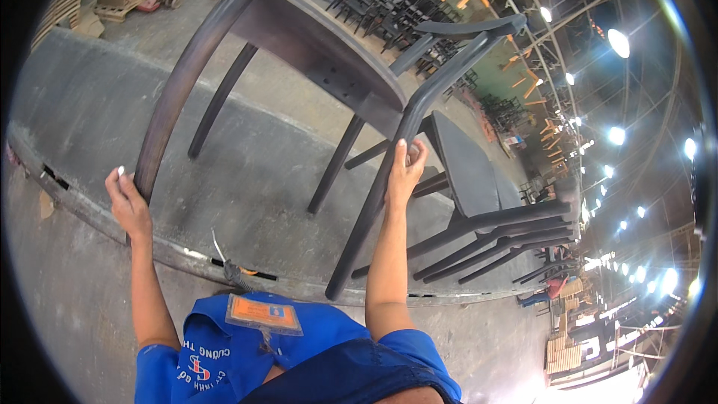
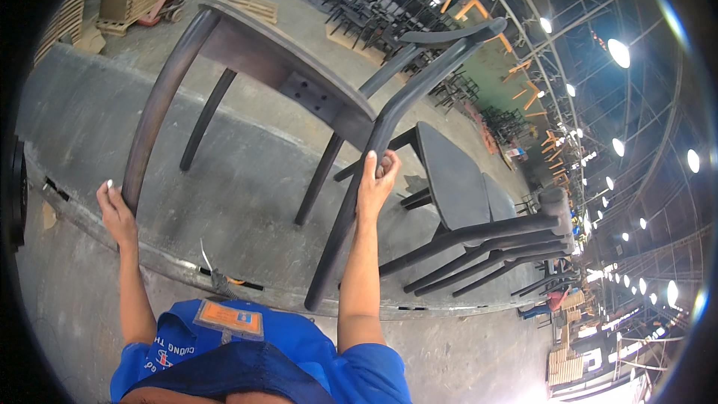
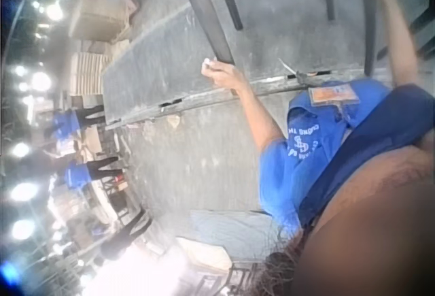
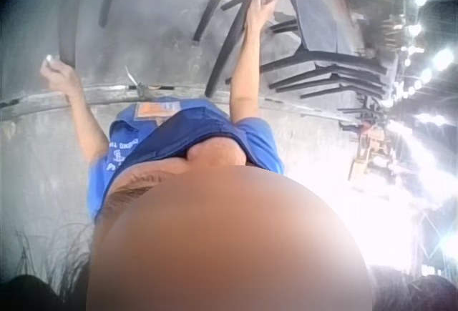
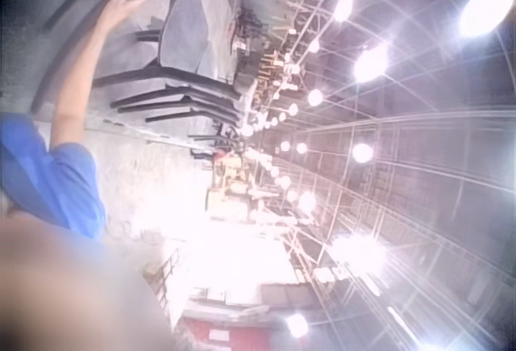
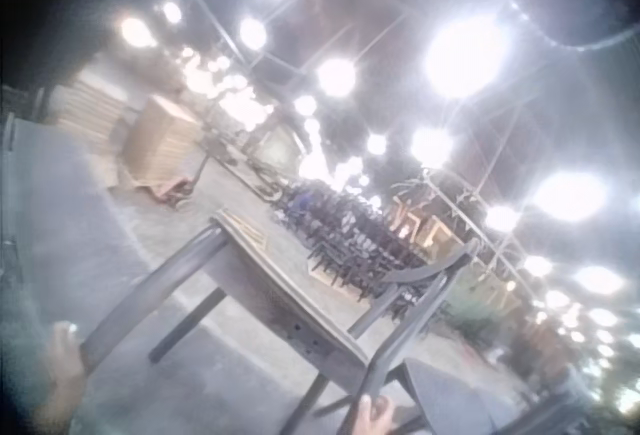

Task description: The person picks up a dark wooden chair, rotates it, and wipes the seat and legs with a white cloth. The person then places the chair back on the workbench and continues to wipe the legs and underside.

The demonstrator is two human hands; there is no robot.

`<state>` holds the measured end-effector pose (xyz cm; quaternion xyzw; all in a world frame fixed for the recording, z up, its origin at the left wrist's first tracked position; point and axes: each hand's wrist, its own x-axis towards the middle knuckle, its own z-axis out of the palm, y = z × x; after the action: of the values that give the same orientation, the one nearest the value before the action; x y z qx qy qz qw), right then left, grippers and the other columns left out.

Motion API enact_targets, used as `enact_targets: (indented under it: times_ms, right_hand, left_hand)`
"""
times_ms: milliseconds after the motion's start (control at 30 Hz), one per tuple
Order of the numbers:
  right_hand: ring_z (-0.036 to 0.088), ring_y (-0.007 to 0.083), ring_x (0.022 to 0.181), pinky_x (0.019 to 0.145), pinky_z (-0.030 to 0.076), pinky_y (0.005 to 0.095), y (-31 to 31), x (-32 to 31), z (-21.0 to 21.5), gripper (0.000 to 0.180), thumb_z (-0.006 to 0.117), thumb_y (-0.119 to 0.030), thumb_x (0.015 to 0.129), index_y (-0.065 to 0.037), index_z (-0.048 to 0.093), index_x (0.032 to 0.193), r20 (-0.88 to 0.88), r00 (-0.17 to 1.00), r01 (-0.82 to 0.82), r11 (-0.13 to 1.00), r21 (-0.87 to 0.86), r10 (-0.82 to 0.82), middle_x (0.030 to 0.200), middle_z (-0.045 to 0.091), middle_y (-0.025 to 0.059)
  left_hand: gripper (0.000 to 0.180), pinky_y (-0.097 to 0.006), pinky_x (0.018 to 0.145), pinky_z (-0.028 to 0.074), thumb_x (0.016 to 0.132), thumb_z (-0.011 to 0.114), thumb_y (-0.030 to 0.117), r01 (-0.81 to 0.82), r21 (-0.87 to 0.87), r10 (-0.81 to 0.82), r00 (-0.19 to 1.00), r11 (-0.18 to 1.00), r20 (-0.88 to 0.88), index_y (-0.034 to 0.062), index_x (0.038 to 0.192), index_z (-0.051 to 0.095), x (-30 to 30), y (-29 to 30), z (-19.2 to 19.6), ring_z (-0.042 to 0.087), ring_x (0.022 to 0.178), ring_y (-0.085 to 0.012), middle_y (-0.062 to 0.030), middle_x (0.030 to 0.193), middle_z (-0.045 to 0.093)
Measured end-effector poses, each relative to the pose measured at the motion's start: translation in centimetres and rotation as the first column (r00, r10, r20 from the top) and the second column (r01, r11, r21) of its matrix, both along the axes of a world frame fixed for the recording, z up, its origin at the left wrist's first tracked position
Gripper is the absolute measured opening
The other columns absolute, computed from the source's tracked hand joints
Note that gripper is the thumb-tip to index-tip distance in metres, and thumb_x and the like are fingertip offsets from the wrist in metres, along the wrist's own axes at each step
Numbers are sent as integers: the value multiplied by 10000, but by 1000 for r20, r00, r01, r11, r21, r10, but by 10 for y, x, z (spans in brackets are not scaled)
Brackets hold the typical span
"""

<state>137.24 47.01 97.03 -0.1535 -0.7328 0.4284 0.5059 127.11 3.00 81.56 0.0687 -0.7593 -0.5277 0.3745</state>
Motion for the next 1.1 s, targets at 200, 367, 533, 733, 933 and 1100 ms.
enact_targets:
  times_ms: [200, 367, 533, 733, 933, 1100]
  right_hand:
    - [600, 149, 581, 546, 476, 285, -15, 11, -21, 531, 564, -376, 919, -8, 415, 1272, 325, 939, 95, 993, 71, -113, 761, 604, 98]
    - [571, 135, 555, 510, 459, 278, -20, 15, -33, 529, 579, -341, 914, -1, 411, 1282, 331, 929, 135, 984, 120, -167, 789, 602, 100]
    - [613, 214, 616, 601, 474, 335, -26, 20, -35, 546, 585, -329, 905, -30, 383, 1316, 352, 925, 130, 989, 64, -144, 759, 618, 135]
    - [636, 399, 901, 775, 481, 432, -40, 34, -42, 590, 599, -320, 888, -51, 341, 1345, 334, 931, 111, 987, 120, -145, 961, 626, 270]
    - [586, 467, 996, 823, 483, 457, -56, 53, -50, 671, 637, -307, 853, -23, 294, 1354, 228, 971, 32, 986, 162, -69, 1059, 585, 326]
    - [609, 428, 974, 819, 491, 434, -63, 68, -55, 712, 663, -278, 828, -30, 262, 1362, 289, 956, -65, 996, 56, 46, 1050, 593, 303]
  left_hand:
    - [317, -373, 746, 491, 987, 412, 316, 13, -1, -13, 1000, 1000, -3, 65, 1154, 512, -10, 9, 23, 659, 900, -308, -169, 955, 666]
    - [340, -373, 751, 490, 989, 406, 332, 35, -4, -35, 999, 999, -10, 51, 1147, 515, -19, 11, 33, 658, 906, -308, -175, 964, 658]
    - [342, -362, 745, 488, 990, 412, 324, 32, -16, -32, 999, 999, -12, 35, 1138, 520, -19, 5, 26, 656, 882, -285, -177, 953, 652]
    - [321, -327, 742, 481, 990, 430, 285, -9, -55, 4, 996, 998, -92, 4, 1117, 517, -9, -10, 3, 640, 830, -244, -152, 934, 646]
    - [241, -272, 748, 492, 971, 498, 197, 48, 208, -7, 981, 977, -192, -15, 1071, 553, -3, -25, 20, 609, 792, -155, -95, 945, 640]
    - [234, -262, 776, 498, 924, 584, 115, 45, -49, -63, 885, 998, -462, -34, 1104, 605, -8, 1, 147, 614, 853, -127, -96, 1004, 650]
